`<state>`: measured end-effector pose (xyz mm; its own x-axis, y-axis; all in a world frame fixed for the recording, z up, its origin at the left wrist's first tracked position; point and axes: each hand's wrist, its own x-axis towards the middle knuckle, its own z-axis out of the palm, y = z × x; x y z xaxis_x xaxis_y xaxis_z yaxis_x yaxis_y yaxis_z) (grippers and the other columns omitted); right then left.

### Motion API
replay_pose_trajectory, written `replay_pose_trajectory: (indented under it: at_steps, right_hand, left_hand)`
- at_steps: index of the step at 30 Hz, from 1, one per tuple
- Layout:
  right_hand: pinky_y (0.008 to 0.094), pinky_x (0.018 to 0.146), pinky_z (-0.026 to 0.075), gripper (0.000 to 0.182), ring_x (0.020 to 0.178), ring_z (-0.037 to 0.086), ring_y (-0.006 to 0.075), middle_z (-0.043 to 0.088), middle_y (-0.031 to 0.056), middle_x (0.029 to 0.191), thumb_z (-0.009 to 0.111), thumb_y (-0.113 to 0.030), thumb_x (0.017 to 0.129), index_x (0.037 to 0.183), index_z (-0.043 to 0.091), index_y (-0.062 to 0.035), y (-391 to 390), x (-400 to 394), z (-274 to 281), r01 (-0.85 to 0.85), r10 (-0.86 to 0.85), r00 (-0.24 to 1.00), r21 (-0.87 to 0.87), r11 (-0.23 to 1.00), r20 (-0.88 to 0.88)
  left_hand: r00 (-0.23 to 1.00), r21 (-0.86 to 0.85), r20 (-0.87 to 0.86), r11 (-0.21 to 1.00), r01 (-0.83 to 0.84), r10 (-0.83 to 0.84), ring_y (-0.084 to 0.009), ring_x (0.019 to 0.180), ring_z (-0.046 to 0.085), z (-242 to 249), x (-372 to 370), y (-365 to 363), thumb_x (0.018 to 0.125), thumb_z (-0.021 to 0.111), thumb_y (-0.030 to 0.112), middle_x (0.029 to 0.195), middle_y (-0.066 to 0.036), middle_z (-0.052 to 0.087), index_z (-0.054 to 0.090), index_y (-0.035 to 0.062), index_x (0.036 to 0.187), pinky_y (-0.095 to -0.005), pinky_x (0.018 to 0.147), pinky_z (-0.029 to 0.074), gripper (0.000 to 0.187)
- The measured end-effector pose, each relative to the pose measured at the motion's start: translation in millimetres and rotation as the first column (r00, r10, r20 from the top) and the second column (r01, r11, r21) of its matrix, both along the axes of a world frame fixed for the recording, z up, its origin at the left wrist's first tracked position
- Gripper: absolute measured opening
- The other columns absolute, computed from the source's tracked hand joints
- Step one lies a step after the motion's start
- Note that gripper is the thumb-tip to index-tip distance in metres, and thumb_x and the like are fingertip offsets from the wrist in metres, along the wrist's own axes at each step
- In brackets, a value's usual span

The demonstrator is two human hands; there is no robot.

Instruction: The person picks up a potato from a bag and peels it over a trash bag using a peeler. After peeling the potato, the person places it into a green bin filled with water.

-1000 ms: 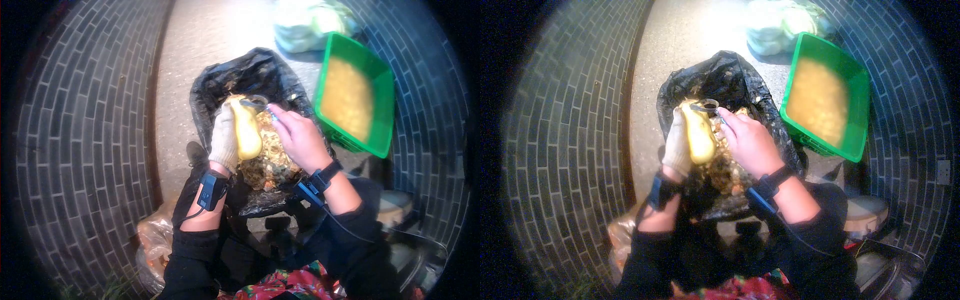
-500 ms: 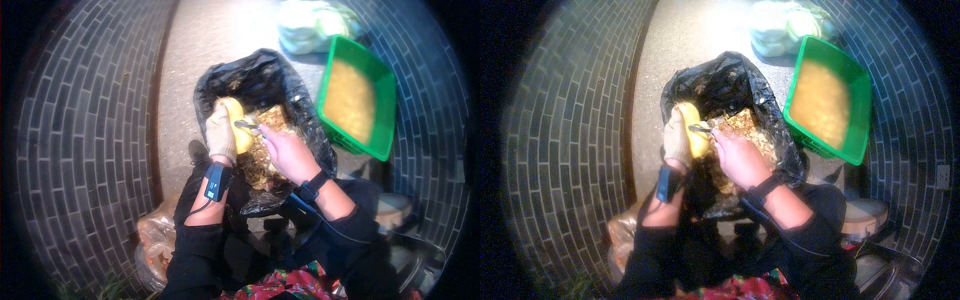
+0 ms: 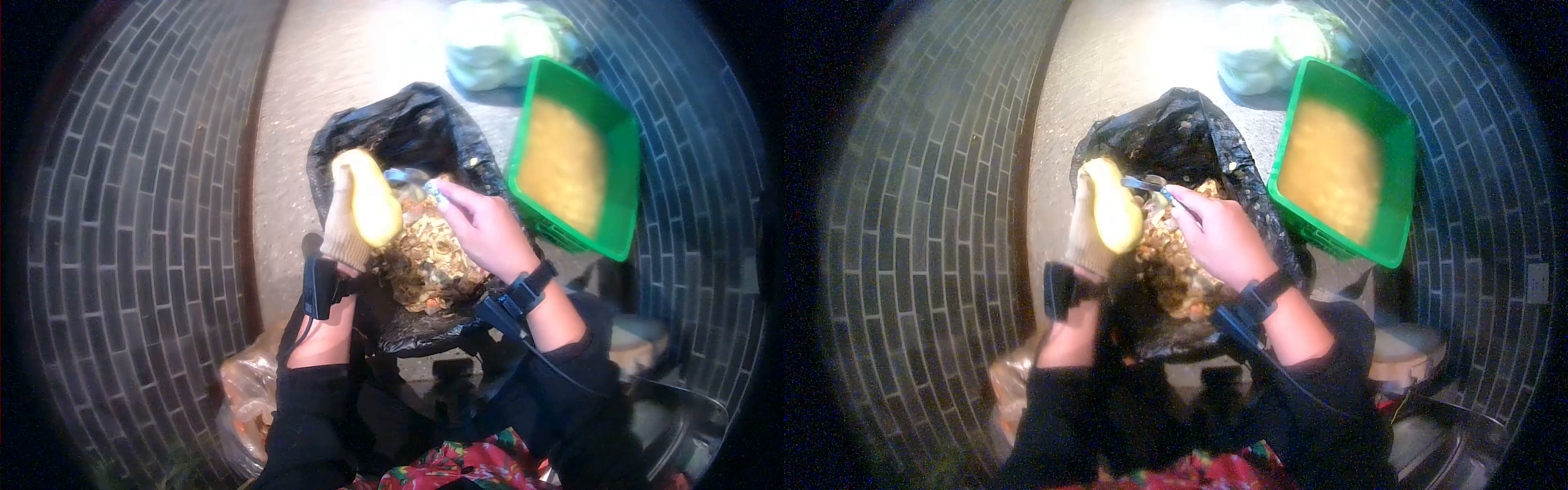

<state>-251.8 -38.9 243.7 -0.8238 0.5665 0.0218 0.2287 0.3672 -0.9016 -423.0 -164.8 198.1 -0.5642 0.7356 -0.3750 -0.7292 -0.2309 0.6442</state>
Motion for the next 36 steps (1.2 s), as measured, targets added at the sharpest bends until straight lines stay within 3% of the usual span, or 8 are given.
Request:
replay_pose_trajectory:
  at_steps: [7, 15, 17, 19, 23, 25, 30, 36]
  right_hand:
    - [0.0445, 0.073, 0.051, 0.029, 0.077, 0.065, 0.0379, 0.065, 0.0241, 0.086, 0.054, -0.014, 0.09, 0.116, 0.063, -0.0024, -9.2, -0.4, 4.4, -0.044, 0.058, 0.996, 0.189, 0.981, -0.066]
    - [0.0425, 0.075, 0.051, 0.031, 0.08, 0.064, 0.0375, 0.064, 0.0239, 0.088, 0.054, -0.013, 0.091, 0.119, 0.061, -0.0026, -27.5, 3.2, -12.2, -0.181, 0.168, 0.981, 0.142, 0.973, 0.101]
    - [0.0424, 0.074, 0.051, 0.031, 0.08, 0.064, 0.0376, 0.064, 0.0238, 0.088, 0.054, -0.013, 0.091, 0.12, 0.061, -0.003, -31.8, 6.8, -14.1, -0.196, 0.188, 0.979, 0.12, 0.973, 0.076]
    - [0.0412, 0.073, 0.051, 0.031, 0.079, 0.064, 0.037, 0.065, 0.0234, 0.086, 0.054, -0.013, 0.091, 0.12, 0.062, -0.0045, -33.2, 7.8, -5.1, -0.221, 0.214, 0.971, 0.066, 0.973, 0.107]
    - [0.0404, 0.073, 0.051, 0.031, 0.078, 0.064, 0.0365, 0.065, 0.0226, 0.087, 0.055, -0.013, 0.091, 0.12, 0.062, -0.0057, -21.9, 3.9, 8.1, -0.153, 0.147, 0.985, 0.064, 0.986, 0.095]
    - [0.0466, 0.07, 0.05, 0.029, 0.075, 0.063, 0.0381, 0.064, 0.0222, 0.084, 0.052, -0.018, 0.093, 0.117, 0.062, -0.0041, -21.0, 0.6, 4.4, -0.067, 0.092, 0.986, 0.177, 0.982, -0.137]
    - [0.042, 0.073, 0.051, 0.032, 0.08, 0.064, 0.0365, 0.065, 0.0223, 0.091, 0.055, -0.011, 0.091, 0.122, 0.06, -0.005, -21.5, -5.0, 0.1, -0.042, 0.048, 0.999, 0.244, 0.969, -0.021]
    - [0.0432, 0.074, 0.051, 0.031, 0.081, 0.064, 0.0376, 0.065, 0.0225, 0.091, 0.055, -0.011, 0.09, 0.12, 0.061, -0.0044, -24.3, -3.3, -3.6, -0.175, 0.156, 0.982, 0.204, 0.963, 0.106]
  left_hand:
    - [0.999, 0.056, -0.019, 0.998, 0.033, -0.032, -0.0277, 0.092, 0.068, 9.0, 10.0, 4.1, 0.096, 0.045, 0.054, 0.107, -0.02, 0.065, 0.05, 0.0029, 0.122, -0.0403, 0.079, 0.058, 0.057]
    - [0.964, 0.023, -0.079, 0.967, -0.253, 0.254, -0.0232, 0.088, 0.064, -28.1, -11.8, -6.2, 0.094, 0.053, 0.05, 0.102, -0.009, 0.064, 0.054, 0.007, 0.118, -0.0359, 0.078, 0.055, 0.05]
    - [0.884, -0.033, -0.086, 0.886, -0.463, 0.459, -0.0249, 0.093, 0.06, -16.3, -16.0, -5.8, 0.092, 0.05, 0.058, 0.103, -0.01, 0.063, 0.056, 0.011, 0.118, -0.0426, 0.083, 0.05, 0.054]
    - [0.867, 0.082, -0.015, 0.865, -0.495, 0.498, -0.0264, 0.093, 0.061, -12.5, -25.5, -9.2, 0.093, 0.048, 0.059, 0.104, -0.011, 0.063, 0.056, 0.0094, 0.117, -0.0414, 0.083, 0.051, 0.056]
    - [0.953, 0.075, -0.06, 0.954, -0.291, 0.296, -0.0286, 0.088, 0.064, 2.5, -14.3, -11.4, 0.095, 0.044, 0.058, 0.101, -0.013, 0.064, 0.055, 0.0077, 0.119, -0.039, 0.08, 0.055, 0.057]
    - [0.981, 0.01, -0.135, 0.99, -0.139, 0.139, -0.0277, 0.087, 0.065, -1.2, -8.9, -7.8, 0.096, 0.044, 0.056, 0.1, -0.014, 0.065, 0.055, 0.0064, 0.12, -0.0398, 0.078, 0.055, 0.057]
    - [0.977, 0.006, -0.194, 0.996, -0.094, 0.093, -0.0213, 0.082, 0.068, 4.6, 6.5, -0.8, 0.095, 0.059, 0.034, 0.096, -0.01, 0.065, 0.053, 0.0051, 0.117, -0.0334, 0.069, 0.059, 0.037]
    - [0.909, -0.05, -0.38, 0.978, -0.203, 0.17, -0.0182, 0.073, 0.066, -19.4, -16.2, -7.6, 0.093, 0.061, 0.035, 0.095, -0.007, 0.065, 0.058, 0.0062, 0.114, -0.0275, 0.063, 0.055, 0.036]
